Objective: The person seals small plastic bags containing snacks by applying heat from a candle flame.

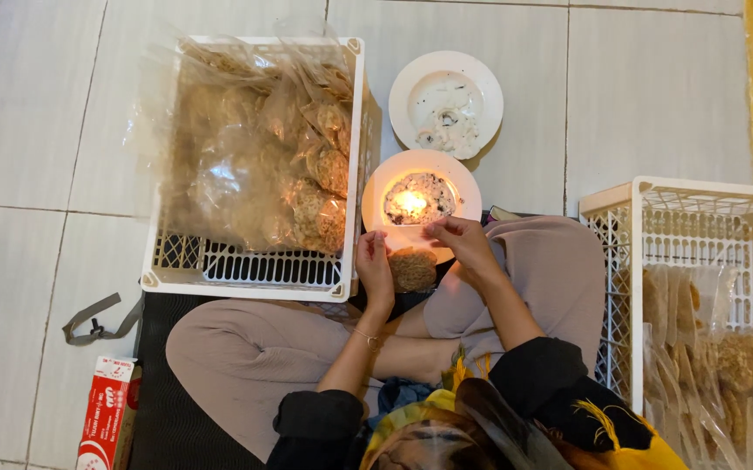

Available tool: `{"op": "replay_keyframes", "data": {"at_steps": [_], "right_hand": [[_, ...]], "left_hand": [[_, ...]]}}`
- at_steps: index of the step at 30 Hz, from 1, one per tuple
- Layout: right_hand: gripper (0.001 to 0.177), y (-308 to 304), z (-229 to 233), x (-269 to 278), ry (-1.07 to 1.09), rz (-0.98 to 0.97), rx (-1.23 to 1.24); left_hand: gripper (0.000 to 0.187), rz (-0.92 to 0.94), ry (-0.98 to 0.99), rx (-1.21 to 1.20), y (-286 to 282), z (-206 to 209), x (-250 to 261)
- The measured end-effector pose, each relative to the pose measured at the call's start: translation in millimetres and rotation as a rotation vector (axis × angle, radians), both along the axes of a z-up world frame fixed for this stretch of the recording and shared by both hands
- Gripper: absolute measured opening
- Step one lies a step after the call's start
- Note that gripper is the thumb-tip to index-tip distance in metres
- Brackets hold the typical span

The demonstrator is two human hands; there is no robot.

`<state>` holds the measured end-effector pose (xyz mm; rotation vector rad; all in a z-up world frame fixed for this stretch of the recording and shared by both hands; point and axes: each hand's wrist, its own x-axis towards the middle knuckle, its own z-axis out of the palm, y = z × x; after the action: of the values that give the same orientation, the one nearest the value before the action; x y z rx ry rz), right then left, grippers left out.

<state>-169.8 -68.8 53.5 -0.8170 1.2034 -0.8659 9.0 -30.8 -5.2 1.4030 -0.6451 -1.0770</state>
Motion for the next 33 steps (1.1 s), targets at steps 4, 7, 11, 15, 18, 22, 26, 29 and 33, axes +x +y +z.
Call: {"op": "replay_keyframes", "data": {"at_steps": [4, 7, 11, 15, 18, 22, 26, 29, 33], "right_hand": [[0.021, -2, 1, 1, 0.026, -0.025, -0.002], [0.022, -5, 3, 1, 0.078, -0.004, 0.017], [0.022, -5, -30, -5, 0.033, 0.015, -0.089], [0.026, -7, 6, 5, 0.118, 0.026, -0.033], [0.024, -1, -23, -1, 0.07, -0.028, -0.084], [0.025, -2, 8, 3, 0.114, -0.042, -0.025], [0.024, 1, -8, -3, 0.09, -0.037, -0.021], [0.024, 1, -7, -4, 0.081, -0.046, -0.035], [0.022, -1, -3, -2, 0.054, -0.04, 0.043]], "left_hand": [[0.021, -0.009, -0.041, -0.012, 1, 12, 0], [0.022, -0.019, -0.064, -0.014, 1, 13, 0], [0.022, -0.02, -0.077, -0.007, 1, 13, -1], [0.023, -0.019, -0.078, -0.01, 1, 13, 0], [0.022, -0.021, -0.122, -0.008, 2, 16, -1], [0.022, -0.015, -0.14, -0.001, 1, 14, 0], [0.021, -0.017, -0.082, -0.008, 1, 11, 1], [0.021, -0.023, -0.059, -0.006, 1, 10, 1], [0.022, -0.014, -0.018, 0.012, 1, 12, 2]]}}
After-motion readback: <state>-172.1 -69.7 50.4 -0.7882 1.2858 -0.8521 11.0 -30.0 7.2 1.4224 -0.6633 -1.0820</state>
